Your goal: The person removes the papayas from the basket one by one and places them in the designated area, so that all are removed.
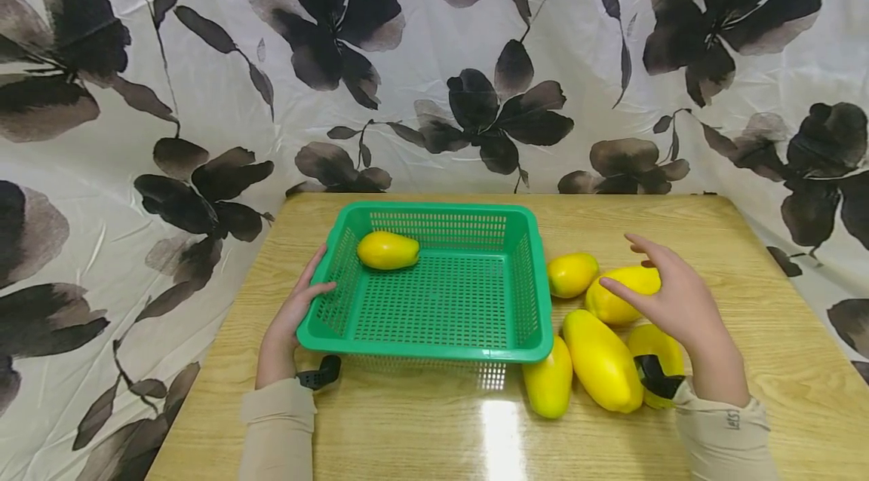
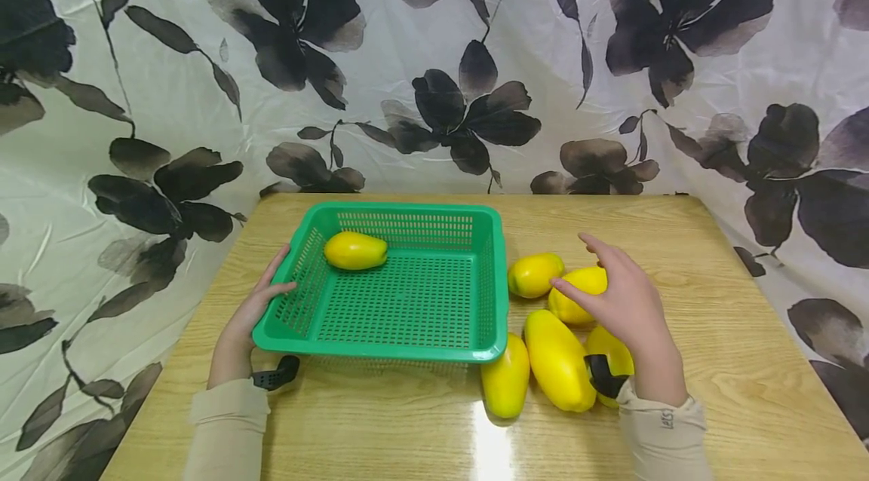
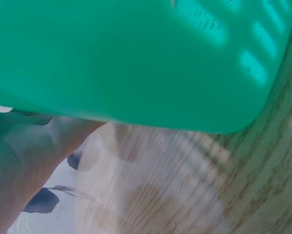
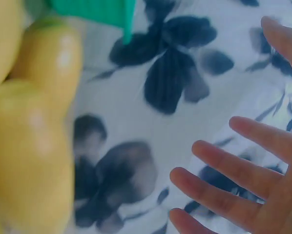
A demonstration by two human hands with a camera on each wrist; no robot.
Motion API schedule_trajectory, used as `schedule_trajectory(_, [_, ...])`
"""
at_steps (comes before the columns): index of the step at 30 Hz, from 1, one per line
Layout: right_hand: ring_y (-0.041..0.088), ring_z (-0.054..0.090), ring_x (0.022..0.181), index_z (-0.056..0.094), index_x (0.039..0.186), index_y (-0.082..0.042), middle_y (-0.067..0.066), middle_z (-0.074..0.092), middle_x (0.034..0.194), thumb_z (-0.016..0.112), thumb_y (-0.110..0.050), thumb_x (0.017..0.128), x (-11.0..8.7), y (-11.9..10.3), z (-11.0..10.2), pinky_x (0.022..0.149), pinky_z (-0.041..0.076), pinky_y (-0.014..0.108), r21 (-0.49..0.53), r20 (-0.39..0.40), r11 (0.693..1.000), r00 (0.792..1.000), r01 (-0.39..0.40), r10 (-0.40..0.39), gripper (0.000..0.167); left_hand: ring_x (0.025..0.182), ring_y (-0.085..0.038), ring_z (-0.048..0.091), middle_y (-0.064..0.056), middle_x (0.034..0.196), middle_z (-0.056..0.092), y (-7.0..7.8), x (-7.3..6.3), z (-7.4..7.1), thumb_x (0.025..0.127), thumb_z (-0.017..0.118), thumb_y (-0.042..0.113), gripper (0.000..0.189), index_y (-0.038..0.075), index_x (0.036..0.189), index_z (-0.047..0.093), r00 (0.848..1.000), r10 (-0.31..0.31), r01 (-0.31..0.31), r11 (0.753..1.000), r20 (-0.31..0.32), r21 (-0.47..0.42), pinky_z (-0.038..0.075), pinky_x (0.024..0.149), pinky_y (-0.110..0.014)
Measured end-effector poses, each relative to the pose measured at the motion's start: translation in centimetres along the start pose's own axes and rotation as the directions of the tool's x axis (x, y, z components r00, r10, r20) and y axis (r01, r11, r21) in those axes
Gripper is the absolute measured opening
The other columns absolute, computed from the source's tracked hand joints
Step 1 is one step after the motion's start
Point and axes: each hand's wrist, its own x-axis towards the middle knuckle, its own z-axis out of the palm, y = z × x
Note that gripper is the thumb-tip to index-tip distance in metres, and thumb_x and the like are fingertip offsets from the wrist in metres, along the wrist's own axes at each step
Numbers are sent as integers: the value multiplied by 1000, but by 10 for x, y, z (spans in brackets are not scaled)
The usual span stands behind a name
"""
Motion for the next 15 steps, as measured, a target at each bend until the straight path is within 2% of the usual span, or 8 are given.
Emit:
schedule_trajectory(7, [36,46,111,37,140,-14,16,47,129,64,-50,79,29,-28,6,85,36,58,38,15,994,995,100,-101,77,126,-38,24,-5,152,-4,-2,1,-1,95,40,11,67,39,146,7,1000,8,-8,1000,1,5,45,83,-33])
schedule_trajectory(15, [32,48,110,41,138,-15,11,49,129,67,-48,77,55,-49,19,88,37,55,70,27,978,980,196,-198,74,125,-38,26,-6,152,-4,-1,0,0,95,39,11,67,40,146,7,1000,8,-8,1000,3,8,45,84,-35])
